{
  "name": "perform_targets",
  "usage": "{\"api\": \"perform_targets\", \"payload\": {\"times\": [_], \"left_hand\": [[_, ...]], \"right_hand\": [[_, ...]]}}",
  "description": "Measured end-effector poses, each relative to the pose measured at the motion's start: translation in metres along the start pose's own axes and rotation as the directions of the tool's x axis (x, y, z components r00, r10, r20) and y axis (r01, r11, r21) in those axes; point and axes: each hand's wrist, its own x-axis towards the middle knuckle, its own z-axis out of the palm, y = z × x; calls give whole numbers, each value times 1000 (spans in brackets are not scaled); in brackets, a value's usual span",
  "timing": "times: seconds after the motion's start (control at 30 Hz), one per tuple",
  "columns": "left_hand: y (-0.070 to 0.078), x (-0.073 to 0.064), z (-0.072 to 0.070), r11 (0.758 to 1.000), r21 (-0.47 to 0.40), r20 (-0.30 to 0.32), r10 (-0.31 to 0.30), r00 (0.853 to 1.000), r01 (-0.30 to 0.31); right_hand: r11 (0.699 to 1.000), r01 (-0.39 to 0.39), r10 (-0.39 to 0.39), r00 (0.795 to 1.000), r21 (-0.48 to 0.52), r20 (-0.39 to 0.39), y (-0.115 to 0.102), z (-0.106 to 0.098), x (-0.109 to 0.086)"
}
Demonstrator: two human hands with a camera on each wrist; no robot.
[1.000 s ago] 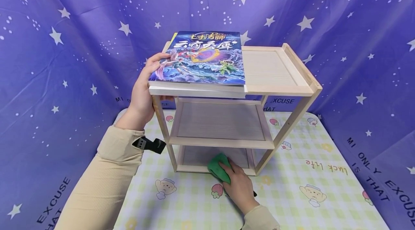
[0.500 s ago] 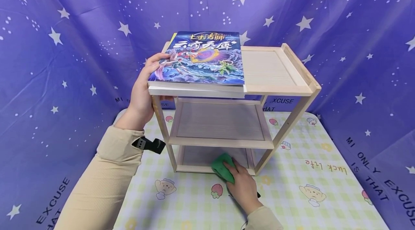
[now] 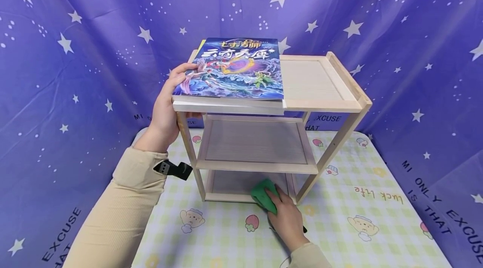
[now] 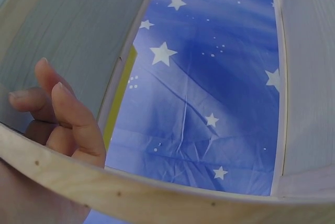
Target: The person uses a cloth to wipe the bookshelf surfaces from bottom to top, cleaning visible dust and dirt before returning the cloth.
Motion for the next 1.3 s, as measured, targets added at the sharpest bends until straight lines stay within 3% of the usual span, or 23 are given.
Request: {"api": "perform_targets", "payload": {"times": [1.07,1.3], "left_hand": [[2,0,0,1000,9,6,-7,1000,7],[3,0,-2,999,49,6,-10,1000,9]], "right_hand": [[999,18,-20,997,-28,-81,10,-7,-7],[999,17,-21,995,-35,-100,13,-6,-9]]}}
